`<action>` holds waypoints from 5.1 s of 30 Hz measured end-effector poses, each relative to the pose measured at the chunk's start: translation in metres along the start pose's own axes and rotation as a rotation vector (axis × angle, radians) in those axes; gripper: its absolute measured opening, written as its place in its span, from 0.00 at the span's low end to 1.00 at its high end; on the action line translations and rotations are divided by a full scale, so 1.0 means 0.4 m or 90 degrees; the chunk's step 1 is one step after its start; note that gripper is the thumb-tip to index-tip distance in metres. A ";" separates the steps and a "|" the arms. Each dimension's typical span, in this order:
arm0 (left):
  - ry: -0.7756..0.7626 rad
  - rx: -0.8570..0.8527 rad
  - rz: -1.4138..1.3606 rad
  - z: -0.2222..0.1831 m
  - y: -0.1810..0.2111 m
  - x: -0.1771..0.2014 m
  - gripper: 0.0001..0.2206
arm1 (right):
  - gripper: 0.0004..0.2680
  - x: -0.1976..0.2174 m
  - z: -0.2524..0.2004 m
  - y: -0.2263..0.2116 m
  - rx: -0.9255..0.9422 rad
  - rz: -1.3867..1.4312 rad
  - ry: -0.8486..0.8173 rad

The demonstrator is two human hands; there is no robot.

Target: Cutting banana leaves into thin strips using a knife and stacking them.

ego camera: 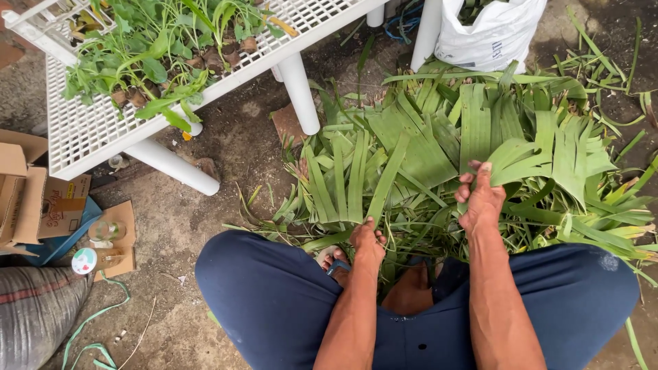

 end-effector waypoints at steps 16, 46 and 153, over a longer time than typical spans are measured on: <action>-0.162 0.022 -0.038 -0.091 0.020 -0.053 0.11 | 0.09 -0.017 -0.015 0.046 -0.099 0.045 -0.017; -0.178 -0.083 -0.092 -0.089 0.034 -0.091 0.10 | 0.18 -0.143 -0.250 0.318 -0.239 0.055 -0.027; -0.153 0.051 -0.069 -0.126 -0.010 -0.097 0.10 | 0.11 -0.008 -0.047 0.316 -0.240 -0.020 -0.062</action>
Point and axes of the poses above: each hand's wrist, its own z-axis towards the middle knuckle, its own x-axis out of the back of the hand, y = z × x, the point moved 5 cm from there along z, towards the middle knuckle, and after that the axes turned 6 degrees about y, right-handed, at the moved point
